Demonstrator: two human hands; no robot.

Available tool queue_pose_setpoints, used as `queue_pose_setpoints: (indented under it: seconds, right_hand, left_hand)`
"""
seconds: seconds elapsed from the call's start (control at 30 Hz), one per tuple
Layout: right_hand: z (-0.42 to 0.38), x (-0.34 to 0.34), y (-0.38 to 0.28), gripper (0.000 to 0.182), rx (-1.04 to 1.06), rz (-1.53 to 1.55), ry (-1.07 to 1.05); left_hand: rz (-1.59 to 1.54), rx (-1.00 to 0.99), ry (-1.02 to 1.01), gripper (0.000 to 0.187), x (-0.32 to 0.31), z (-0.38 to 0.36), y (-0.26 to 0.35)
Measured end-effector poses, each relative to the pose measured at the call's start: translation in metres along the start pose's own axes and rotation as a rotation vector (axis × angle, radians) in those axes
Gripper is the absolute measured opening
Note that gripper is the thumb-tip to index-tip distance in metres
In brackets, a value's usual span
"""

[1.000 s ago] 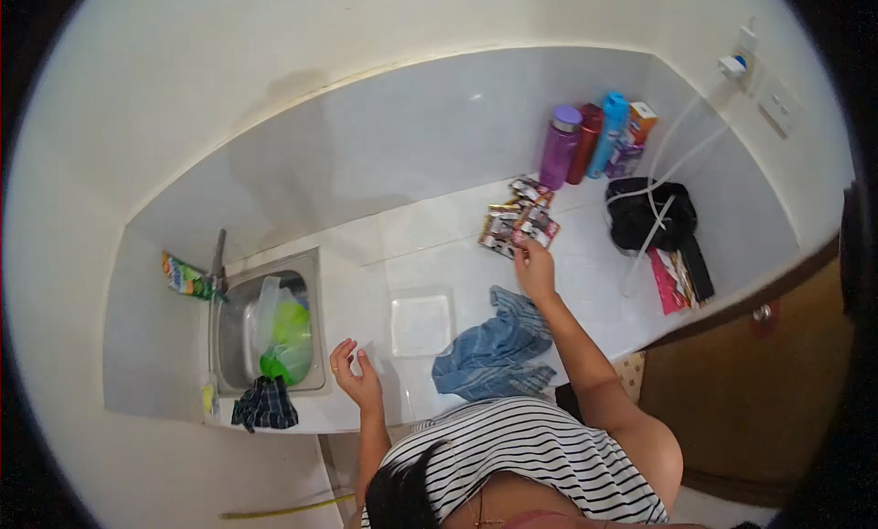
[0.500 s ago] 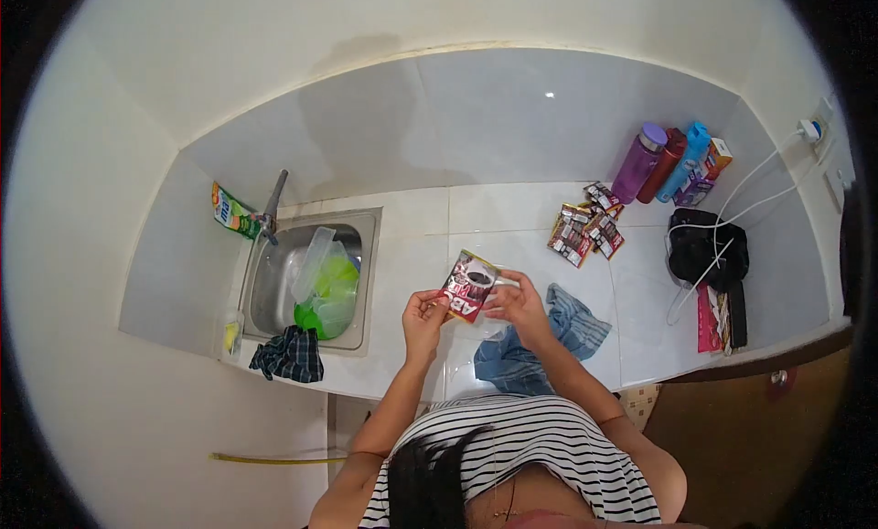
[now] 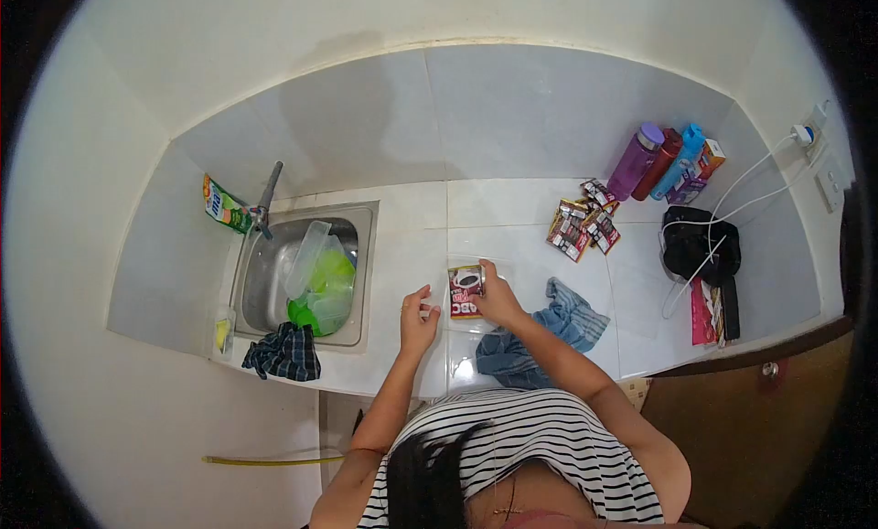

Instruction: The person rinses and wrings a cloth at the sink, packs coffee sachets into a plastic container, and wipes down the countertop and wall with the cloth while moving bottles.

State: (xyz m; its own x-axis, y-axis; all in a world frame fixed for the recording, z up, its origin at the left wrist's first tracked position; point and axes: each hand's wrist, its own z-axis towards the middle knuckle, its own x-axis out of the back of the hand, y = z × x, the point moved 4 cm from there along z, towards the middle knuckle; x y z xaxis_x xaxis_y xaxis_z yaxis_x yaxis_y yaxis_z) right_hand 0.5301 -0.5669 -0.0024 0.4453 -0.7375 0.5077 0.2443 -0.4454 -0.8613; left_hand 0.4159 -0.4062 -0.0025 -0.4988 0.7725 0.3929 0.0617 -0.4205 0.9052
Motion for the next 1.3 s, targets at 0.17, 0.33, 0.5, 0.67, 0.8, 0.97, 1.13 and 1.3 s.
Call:
queue_pose_setpoints:
  seconds: [0.17,0.33,0.5,0.67,0.8,0.97,1.13,1.3]
  right_hand:
    - [0.003,-0.018,0.017,0.080,0.040,-0.152,0.042]
    - [-0.013,-0.005,0.006,0.068,-0.025,-0.215,0.019]
    - [-0.017,-0.018,0.015,0.063,0.075,-0.108,-0.029]
    - [-0.010,0.036,0.001,0.028,0.180,0.142,0.303]
    - [0.011,0.123,0.026,0.027,0.114,-0.016,0.600]
    - [0.029,0.149,0.106,0.055,0.036,-0.530,0.709]
    - [0.028,0.152,0.118,0.051,0.096,-0.552,0.653]
    - [0.022,0.164,0.083,0.027,0.022,0.100,0.705]
  left_hand:
    - [-0.077,-0.049,-0.079,0.054,-0.007,-0.007,0.000]
    - [-0.086,-0.034,-0.121,0.056,-0.012,-0.014,-0.014]
    - [-0.126,0.041,-0.151,0.056,-0.015,-0.017,-0.016]
    - [-0.186,0.133,-0.224,0.052,-0.014,-0.019,-0.010]
    - [-0.221,0.165,-0.215,0.052,-0.014,-0.022,-0.009]
    - [-0.255,0.191,-0.190,0.052,-0.014,-0.024,0.001]
    - [-0.212,0.170,-0.167,0.056,-0.014,-0.027,0.002]
    - [0.004,0.021,0.181,0.053,0.004,-0.028,0.013]
